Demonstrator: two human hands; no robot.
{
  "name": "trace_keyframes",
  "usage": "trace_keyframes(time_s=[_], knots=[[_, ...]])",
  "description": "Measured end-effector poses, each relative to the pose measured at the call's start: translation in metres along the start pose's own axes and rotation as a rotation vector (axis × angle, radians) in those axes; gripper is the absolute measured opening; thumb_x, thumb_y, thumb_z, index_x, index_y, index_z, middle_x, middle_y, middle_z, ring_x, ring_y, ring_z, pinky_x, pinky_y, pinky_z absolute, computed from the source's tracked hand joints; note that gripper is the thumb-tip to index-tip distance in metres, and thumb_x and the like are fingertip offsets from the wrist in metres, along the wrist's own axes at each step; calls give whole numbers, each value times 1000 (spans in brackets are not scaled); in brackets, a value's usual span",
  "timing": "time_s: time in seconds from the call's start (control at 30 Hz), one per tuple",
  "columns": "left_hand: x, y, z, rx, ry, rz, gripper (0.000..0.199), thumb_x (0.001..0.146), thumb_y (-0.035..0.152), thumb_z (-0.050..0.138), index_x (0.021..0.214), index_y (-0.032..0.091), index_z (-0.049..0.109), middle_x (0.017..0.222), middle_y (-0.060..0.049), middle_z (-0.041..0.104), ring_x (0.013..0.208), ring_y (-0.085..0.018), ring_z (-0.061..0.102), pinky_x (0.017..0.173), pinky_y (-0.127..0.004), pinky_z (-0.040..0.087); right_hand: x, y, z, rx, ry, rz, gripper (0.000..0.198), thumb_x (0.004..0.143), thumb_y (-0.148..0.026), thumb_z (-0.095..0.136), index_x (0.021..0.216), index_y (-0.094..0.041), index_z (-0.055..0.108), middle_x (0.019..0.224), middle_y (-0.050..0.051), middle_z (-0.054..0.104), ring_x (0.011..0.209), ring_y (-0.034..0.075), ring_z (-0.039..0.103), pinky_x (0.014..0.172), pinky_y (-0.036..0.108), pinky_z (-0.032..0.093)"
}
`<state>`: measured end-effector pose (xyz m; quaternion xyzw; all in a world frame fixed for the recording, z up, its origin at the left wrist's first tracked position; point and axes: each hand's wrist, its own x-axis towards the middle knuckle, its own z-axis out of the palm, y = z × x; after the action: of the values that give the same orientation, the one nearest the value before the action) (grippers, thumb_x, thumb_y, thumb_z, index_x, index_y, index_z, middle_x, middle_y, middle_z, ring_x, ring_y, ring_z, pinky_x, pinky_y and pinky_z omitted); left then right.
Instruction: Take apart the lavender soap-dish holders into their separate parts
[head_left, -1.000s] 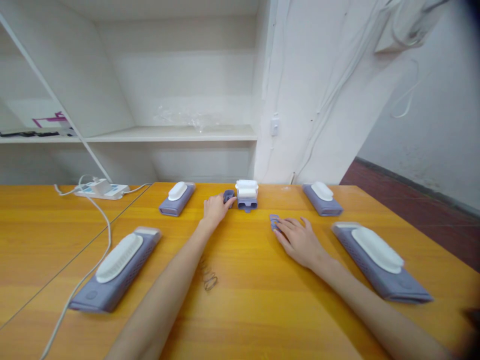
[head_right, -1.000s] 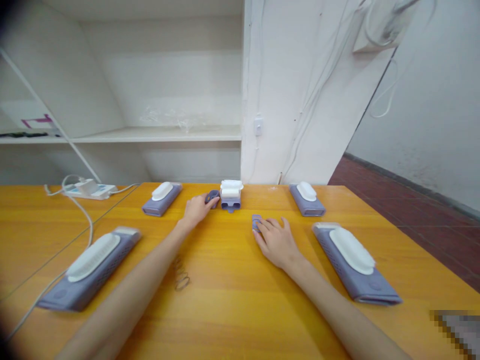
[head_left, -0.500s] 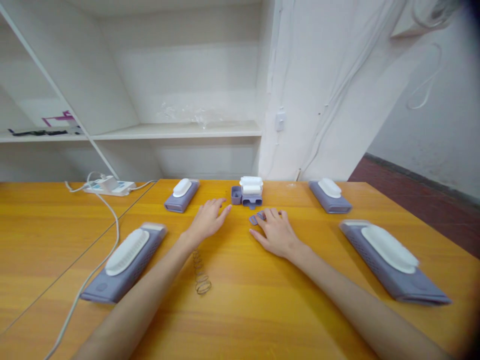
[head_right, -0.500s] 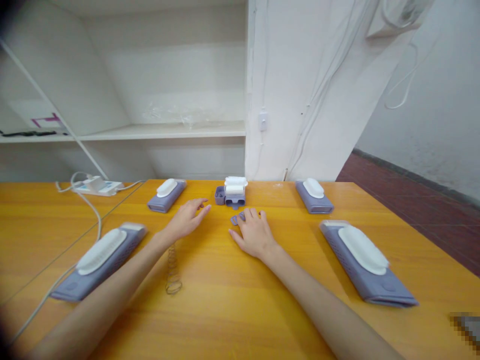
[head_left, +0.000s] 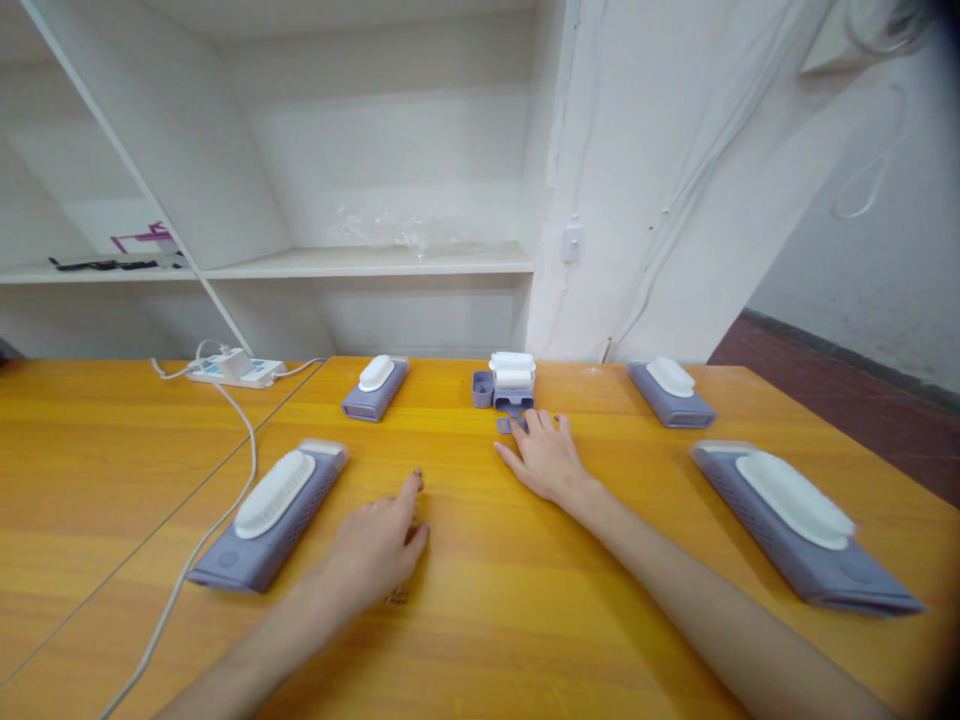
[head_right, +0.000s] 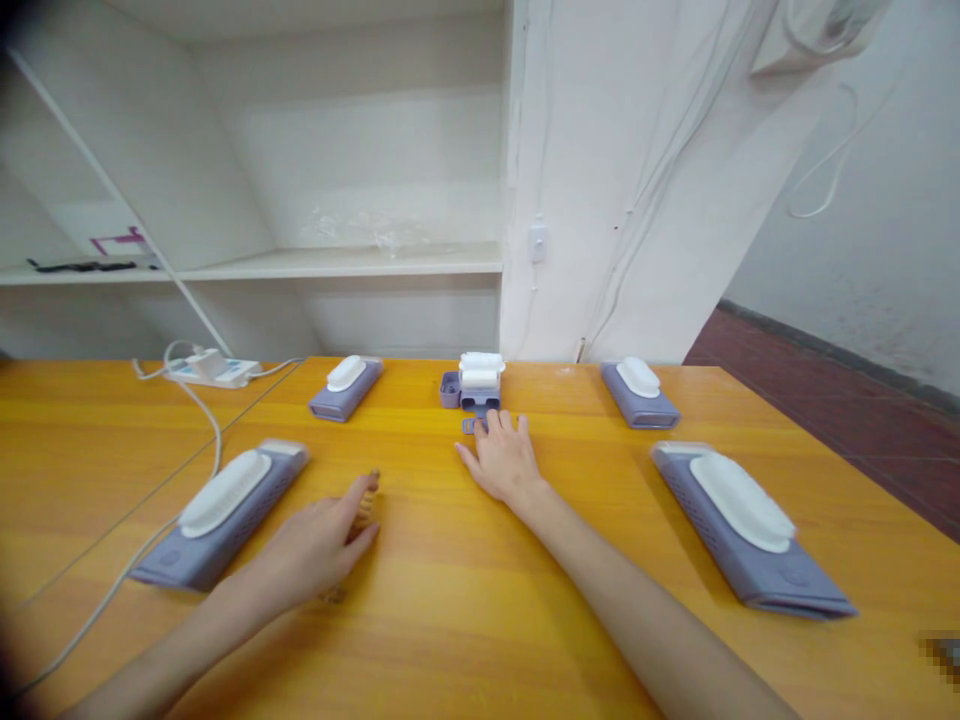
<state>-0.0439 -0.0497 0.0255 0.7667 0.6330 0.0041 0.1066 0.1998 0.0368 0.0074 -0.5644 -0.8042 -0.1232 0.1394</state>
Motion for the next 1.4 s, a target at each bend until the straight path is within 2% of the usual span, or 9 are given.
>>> trace_keyframes(time_s=[0.13, 0.23, 0.3, 0.4, 0.57, 0.77, 1.03, 1.2, 1.4], knots=[[17, 28, 6, -467, 8, 15, 44, 88, 41, 42, 127, 21, 34, 74, -4, 63, 65, -22, 64, 59, -29, 44, -12, -10, -14, 188, 18, -22, 44, 95, -48, 31, 121, -21, 55, 109, 12, 59, 104, 27, 49, 87, 40, 34], [30, 55, 6, -968, -117, 48, 60, 89, 53, 40, 135, 24, 16, 89, -6, 62, 60, -15, 63, 50, -23, 44, -29, -13, -27, 332, -9, -4, 47, 95, -48, 30, 127, -20, 50, 113, 11, 59, 105, 24, 51, 87, 36, 37], [37, 66, 5, -1073, -84, 118, 60, 88, 54, 42, 135, 26, 18, 101, -8, 60, 69, -15, 63, 53, -22, 45, -42, -8, -32, 328, -47, 52, 49, 93, -51, 34, 128, -19, 48, 111, 11, 59, 103, 25, 53, 86, 36, 38], [44, 70, 7, -998, 13, 182, 52, 89, 51, 44, 131, 25, 29, 100, -6, 59, 71, -13, 61, 57, -23, 45, -63, 12, -33, 238, -137, 84, 49, 88, -42, 47, 132, -22, 45, 104, 11, 58, 96, 26, 55, 80, 36, 42], [40, 56, 16, -925, 15, 203, 43, 89, 48, 43, 123, 22, 39, 83, -1, 58, 67, -13, 57, 56, -24, 41, -81, 66, -18, 140, -175, 205, 44, 82, -14, 41, 124, -20, 51, 101, 11, 60, 91, 22, 59, 77, 31, 44], [29, 47, 15, -880, 4, 247, 37, 90, 45, 44, 119, 22, 42, 79, 0, 59, 65, -13, 54, 57, -24, 40, -26, 116, 5, 97, -134, 478, 40, 80, -18, 47, 118, -13, 56, 103, 16, 64, 94, 28, 62, 77, 35, 46], [27, 48, 13, -875, 19, 254, 35, 91, 45, 42, 118, 22, 42, 78, 1, 57, 65, -12, 53, 58, -23, 39, 57, 107, 24, 208, -86, 454, 41, 88, -31, 42, 120, -10, 57, 102, 14, 67, 96, 26, 63, 77, 33, 48], [25, 48, 12, -849, 41, 279, 34, 91, 42, 42, 118, 22, 43, 78, 1, 58, 65, -12, 53, 59, -23, 39, 49, 102, 9, 220, -39, 387, 46, 92, -38, 37, 128, -12, 50, 117, 16, 61, 106, 27, 58, 87, 36, 44], [31, 50, 16, -807, 36, 310, 31, 91, 40, 42, 116, 21, 44, 78, 1, 60, 66, -12, 54, 60, -24, 39, 28, 122, 1, 251, -120, 296, 44, 90, -36, 43, 125, -12, 54, 111, 14, 65, 102, 25, 60, 88, 34, 44]])
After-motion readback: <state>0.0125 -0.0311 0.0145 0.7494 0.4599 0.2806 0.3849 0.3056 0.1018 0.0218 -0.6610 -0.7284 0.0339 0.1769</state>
